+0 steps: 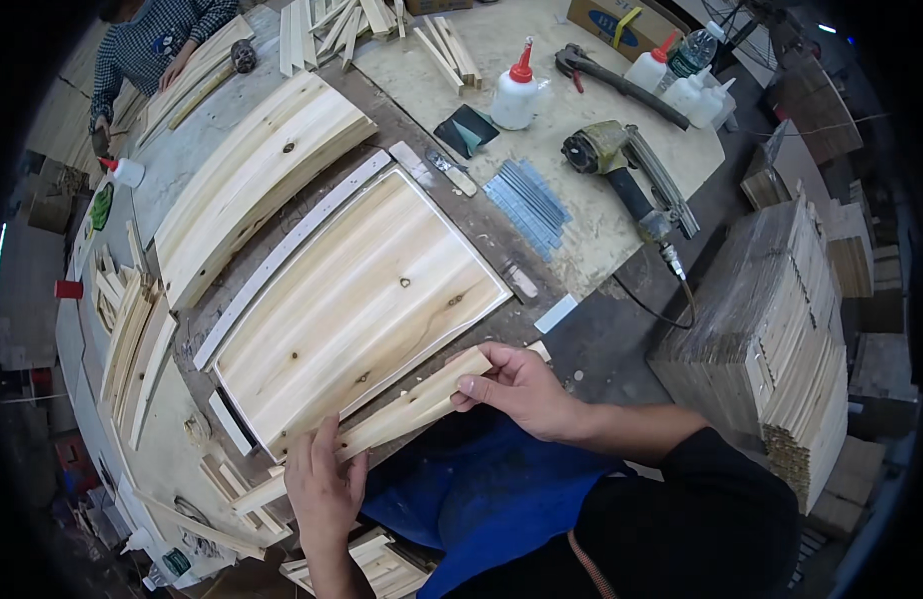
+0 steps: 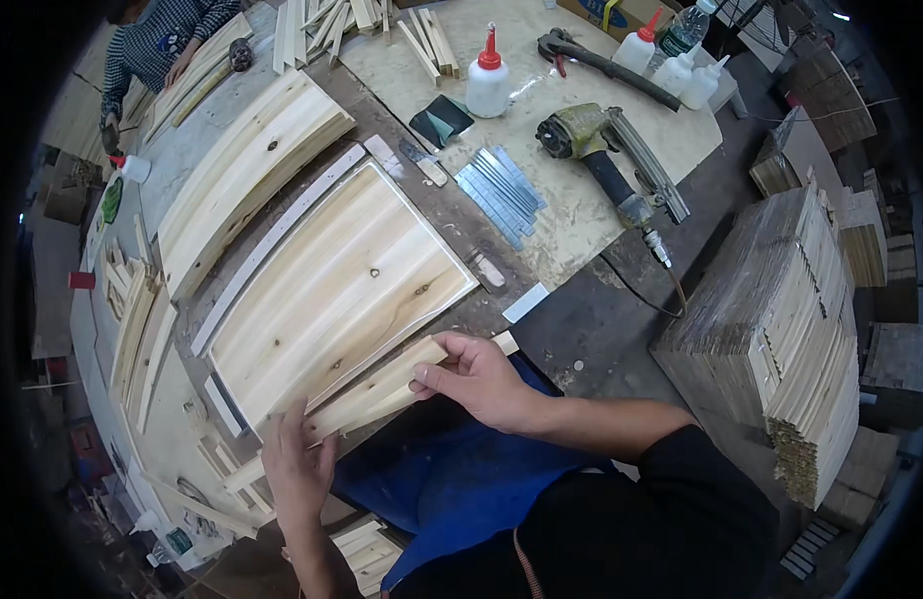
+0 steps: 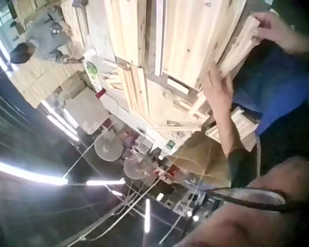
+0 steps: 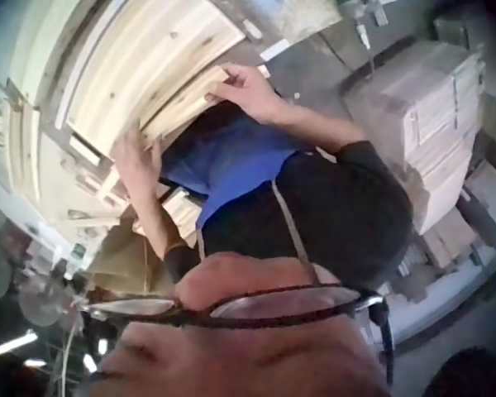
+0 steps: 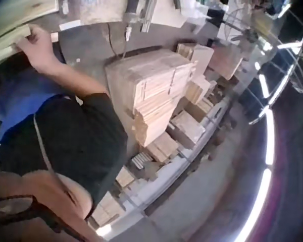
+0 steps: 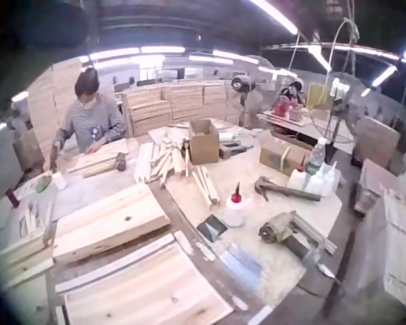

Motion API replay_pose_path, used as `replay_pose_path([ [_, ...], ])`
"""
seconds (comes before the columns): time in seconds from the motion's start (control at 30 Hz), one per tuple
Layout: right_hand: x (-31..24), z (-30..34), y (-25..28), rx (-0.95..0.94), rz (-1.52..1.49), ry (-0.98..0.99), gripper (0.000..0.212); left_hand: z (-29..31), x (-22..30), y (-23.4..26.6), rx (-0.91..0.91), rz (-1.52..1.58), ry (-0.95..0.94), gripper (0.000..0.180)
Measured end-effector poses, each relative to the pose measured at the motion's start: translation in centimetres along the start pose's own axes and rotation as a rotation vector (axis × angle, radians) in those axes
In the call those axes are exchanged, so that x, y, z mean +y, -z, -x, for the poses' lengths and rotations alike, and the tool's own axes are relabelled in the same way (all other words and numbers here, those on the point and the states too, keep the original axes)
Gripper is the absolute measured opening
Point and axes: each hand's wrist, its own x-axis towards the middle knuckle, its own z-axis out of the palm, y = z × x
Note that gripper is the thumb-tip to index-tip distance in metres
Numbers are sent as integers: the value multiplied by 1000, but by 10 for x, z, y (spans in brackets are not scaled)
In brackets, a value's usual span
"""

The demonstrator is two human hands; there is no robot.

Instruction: Assembling wooden crate components by applying glue and using a pneumatic nailer to secure slats together.

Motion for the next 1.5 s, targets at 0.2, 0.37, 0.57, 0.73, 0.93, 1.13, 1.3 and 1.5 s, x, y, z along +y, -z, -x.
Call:
replay_pose_path([
  [0.2, -13, 7, 4, 39, -60, 29, 45, 4, 13, -1, 47, 86, -24, 53],
  [0.37, -15, 6, 7, -1, 24, 121, 49, 3, 20, 3, 63, 68, -7, 48],
  [0.57, -23, 7, 5, -26, 48, 148, 49, 2, 25, 7, 95, 68, -39, 45],
  [0.73, -21, 10, 9, 0, 42, 112, 43, -1, 29, 10, 135, 27, -109, 41],
  [0.93, -12, 8, 18, 37, 52, 170, 22, 4, 21, 11, 140, 29, -85, 24],
  [1.13, -20, 10, 7, 96, 187, 165, 26, 1, 26, 24, 48, 155, 128, 17],
  [1.3, -20, 10, 7, 130, 178, 160, 37, -1, 21, 31, 49, 205, 139, 17],
  [1.5, -23, 9, 9, 187, 200, 192, 44, 6, 9, 34, 66, 128, 128, 16],
])
